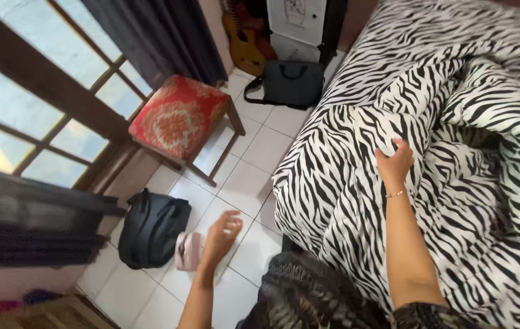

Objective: The person makes a bed by spreading and smoothing a zebra-print duvet across the mattress, straightening the edges by hand, and then placing two pillows and two bolsters at the head of the bed before using a stick-like tool to beat the surfaces.

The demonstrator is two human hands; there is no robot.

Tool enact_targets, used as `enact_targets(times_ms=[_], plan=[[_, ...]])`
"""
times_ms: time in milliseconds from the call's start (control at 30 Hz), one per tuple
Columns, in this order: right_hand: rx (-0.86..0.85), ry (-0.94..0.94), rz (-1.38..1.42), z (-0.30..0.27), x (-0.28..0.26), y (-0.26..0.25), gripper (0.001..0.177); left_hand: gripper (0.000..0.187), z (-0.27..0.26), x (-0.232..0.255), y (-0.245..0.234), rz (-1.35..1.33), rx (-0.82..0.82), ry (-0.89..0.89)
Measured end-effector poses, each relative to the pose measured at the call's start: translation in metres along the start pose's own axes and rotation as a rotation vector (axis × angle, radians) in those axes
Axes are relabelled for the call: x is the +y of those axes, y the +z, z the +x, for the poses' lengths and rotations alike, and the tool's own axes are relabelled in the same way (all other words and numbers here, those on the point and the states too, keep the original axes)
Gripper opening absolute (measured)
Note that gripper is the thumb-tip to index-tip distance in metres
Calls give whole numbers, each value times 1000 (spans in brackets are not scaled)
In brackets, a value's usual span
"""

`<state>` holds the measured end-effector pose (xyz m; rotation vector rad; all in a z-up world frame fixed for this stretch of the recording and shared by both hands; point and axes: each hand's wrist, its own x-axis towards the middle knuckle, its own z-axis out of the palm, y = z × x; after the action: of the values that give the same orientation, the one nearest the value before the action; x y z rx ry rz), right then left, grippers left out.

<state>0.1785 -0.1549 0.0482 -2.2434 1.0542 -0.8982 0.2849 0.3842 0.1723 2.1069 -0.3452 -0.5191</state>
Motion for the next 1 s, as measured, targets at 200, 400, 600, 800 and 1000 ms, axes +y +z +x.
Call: enact_targets(times_ms=[200, 400, 600, 800, 1000], plan=[[72, -53, -144, 58, -12, 47, 51, 30, 123, -8, -48, 40, 86, 242], [78, -118, -66, 97, -44, 111, 44, 31, 230, -23, -61, -336, -92, 117], [122, -31, -91, 116, -69, 157, 38, 47, 375, -19, -100, -408, -153, 82], [164, 174, -226, 122, -79, 154, 35, 54, 494, -5, -120, -258, -256, -32], [233, 293, -315, 103, -78, 143, 32, 55, 580, 37, -52, -328, -542, 58]])
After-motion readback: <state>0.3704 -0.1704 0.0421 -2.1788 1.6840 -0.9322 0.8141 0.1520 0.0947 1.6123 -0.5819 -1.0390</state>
